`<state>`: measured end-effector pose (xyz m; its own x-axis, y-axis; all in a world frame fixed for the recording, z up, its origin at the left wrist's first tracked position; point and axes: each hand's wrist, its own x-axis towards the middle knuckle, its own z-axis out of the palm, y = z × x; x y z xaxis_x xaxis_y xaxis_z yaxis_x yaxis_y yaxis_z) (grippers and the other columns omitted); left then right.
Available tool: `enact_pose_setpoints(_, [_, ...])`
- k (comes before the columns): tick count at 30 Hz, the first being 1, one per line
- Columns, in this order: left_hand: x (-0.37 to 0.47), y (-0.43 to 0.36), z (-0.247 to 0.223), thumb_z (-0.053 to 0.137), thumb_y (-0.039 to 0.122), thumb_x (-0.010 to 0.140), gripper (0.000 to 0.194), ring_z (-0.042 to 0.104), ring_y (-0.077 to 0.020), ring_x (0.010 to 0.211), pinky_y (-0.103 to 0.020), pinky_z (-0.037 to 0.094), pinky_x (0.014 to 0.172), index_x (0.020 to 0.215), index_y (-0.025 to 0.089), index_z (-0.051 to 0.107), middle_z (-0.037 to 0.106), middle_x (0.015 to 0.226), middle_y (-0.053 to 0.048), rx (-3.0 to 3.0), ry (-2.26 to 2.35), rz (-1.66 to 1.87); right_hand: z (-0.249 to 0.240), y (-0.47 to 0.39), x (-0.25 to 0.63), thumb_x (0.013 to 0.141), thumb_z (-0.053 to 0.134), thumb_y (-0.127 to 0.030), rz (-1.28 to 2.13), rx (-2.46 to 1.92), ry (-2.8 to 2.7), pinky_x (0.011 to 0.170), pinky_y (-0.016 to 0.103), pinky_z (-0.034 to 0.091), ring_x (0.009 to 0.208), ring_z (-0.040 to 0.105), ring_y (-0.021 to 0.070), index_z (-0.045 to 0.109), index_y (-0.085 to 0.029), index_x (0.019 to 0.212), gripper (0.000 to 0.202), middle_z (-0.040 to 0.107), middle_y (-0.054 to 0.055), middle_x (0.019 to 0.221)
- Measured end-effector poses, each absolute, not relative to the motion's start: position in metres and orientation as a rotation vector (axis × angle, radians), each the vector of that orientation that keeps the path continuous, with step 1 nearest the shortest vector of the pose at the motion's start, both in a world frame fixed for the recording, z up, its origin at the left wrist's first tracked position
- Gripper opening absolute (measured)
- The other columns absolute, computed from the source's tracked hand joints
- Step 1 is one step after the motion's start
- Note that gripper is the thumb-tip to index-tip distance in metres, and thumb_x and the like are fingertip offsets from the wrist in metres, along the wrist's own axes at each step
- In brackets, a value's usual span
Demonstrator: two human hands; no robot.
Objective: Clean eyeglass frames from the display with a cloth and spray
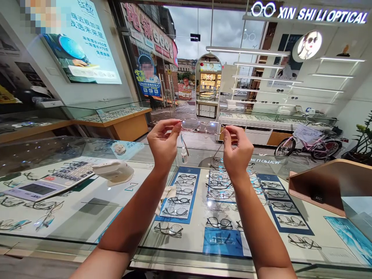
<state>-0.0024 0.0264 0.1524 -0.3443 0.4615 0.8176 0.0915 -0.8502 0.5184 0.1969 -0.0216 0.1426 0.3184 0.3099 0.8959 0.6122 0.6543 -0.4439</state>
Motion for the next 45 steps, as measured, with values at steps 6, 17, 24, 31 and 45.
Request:
enact_pose_setpoints(6, [-0.003, 0.027, 0.152, 0.083, 0.034, 0.092, 0.008, 0.071, -0.0132, 0.08, -0.023, 0.053, 0.064, 0.096, 0.027, 0.081, 0.079, 0.096, -0.002, 1.637, 0.698, 2.287, 0.142, -0.021, 0.197, 0.106, 0.062, -0.043, -0.227, -0.876, -1.271, 0.07, 0.034, 0.058, 0.082, 0.075, 0.0188, 0.072, -0.027, 0.11, 0.02, 0.078, 0.002, 0.098])
enact_pose_setpoints(17, [-0.002, 0.019, 0.154, 0.082, 0.035, 0.094, 0.009, 0.068, -0.0122, 0.078, -0.024, 0.051, 0.064, 0.097, 0.026, 0.08, 0.079, 0.098, -0.002, 1.719, 0.717, 2.317, 0.138, -0.01, 0.202, 0.103, 0.068, -0.043, -0.132, -0.841, -1.24, 0.069, 0.034, 0.057, 0.079, 0.074, 0.0187, 0.074, -0.025, 0.106, 0.02, 0.077, 0.002, 0.095])
enact_pose_setpoints(24, [-0.002, 0.021, 0.153, 0.082, 0.033, 0.094, 0.007, 0.069, -0.0119, 0.078, -0.024, 0.051, 0.064, 0.097, 0.027, 0.081, 0.078, 0.097, -0.002, 1.709, 0.71, 2.307, 0.14, -0.013, 0.201, 0.105, 0.064, -0.043, -0.194, -0.876, -1.249, 0.067, 0.033, 0.058, 0.081, 0.074, 0.0188, 0.073, -0.025, 0.107, 0.02, 0.076, 0.003, 0.098])
enact_pose_setpoints(31, [-0.004, 0.032, 0.15, 0.081, 0.033, 0.094, 0.008, 0.073, -0.0133, 0.083, -0.023, 0.052, 0.063, 0.098, 0.026, 0.08, 0.079, 0.098, -0.003, 1.645, 0.753, 2.253, 0.144, -0.023, 0.195, 0.107, 0.062, -0.036, -0.302, -0.857, -1.278, 0.071, 0.032, 0.059, 0.084, 0.073, 0.0167, 0.073, -0.026, 0.11, 0.016, 0.075, 0.002, 0.101])
enact_pose_setpoints(45, [-0.002, 0.033, 0.146, 0.079, 0.035, 0.097, 0.01, 0.076, -0.0153, 0.09, -0.024, 0.057, 0.069, 0.101, 0.025, 0.078, 0.079, 0.101, -0.003, 1.698, 0.74, 2.294, 0.144, -0.02, 0.195, 0.105, 0.063, -0.04, -0.279, -0.846, -1.235, 0.076, 0.035, 0.06, 0.09, 0.071, 0.0189, 0.075, -0.026, 0.106, 0.019, 0.074, 0.004, 0.102])
